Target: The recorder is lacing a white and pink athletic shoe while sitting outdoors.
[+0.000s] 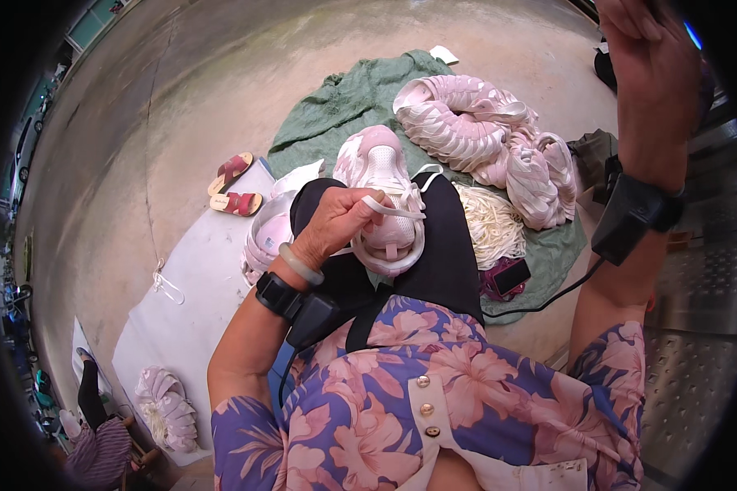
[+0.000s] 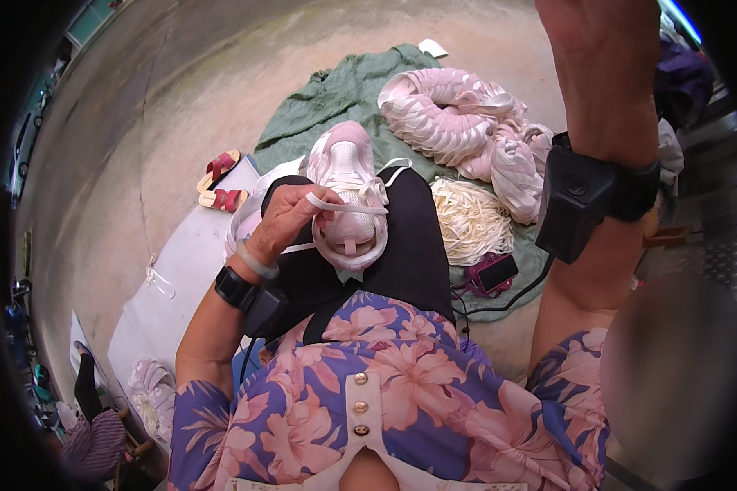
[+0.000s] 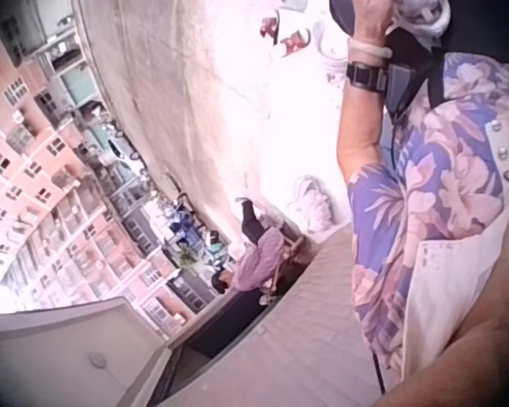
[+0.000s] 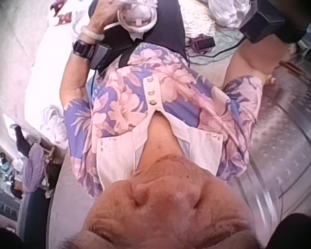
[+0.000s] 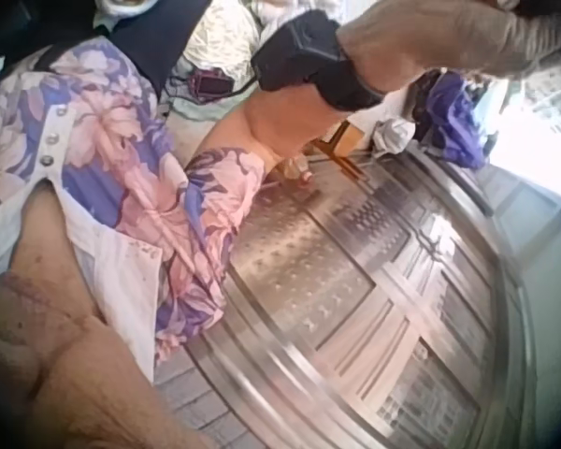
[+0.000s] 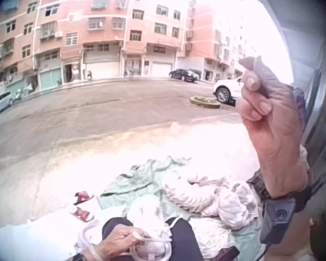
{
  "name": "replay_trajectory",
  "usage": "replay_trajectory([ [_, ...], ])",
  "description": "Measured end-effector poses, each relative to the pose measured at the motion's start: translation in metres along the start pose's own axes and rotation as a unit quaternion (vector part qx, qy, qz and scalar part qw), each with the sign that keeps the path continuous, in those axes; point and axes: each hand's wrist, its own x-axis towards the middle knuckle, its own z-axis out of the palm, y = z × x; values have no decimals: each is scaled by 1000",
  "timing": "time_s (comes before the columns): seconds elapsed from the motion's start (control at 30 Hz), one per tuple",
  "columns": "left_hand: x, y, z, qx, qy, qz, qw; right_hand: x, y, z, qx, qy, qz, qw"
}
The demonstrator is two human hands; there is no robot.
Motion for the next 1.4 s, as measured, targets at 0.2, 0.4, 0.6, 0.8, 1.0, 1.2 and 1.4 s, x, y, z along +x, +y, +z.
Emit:
replay_trajectory([
  [0.2,-2,17,-3,121,-40,39,991,-104,94,7,-181,19,329,927],
  [0.4,-6,21,-1,118,-51,22,991,-206,158,45,-371,-100,337,859],
  [0.6,-7,18,6,101,-34,47,993,-220,173,53,-137,16,590,795],
  [0.8,-12,12,5,88,-38,26,995,-210,175,65,45,134,615,775],
  [1.0,-14,11,6,87,-40,34,995,-216,170,73,100,253,528,804],
  [1.2,-14,9,10,129,-32,90,987,-216,163,107,-259,83,352,896],
  [1.4,-16,7,5,122,-45,111,985,-214,164,131,-315,47,248,915],
])
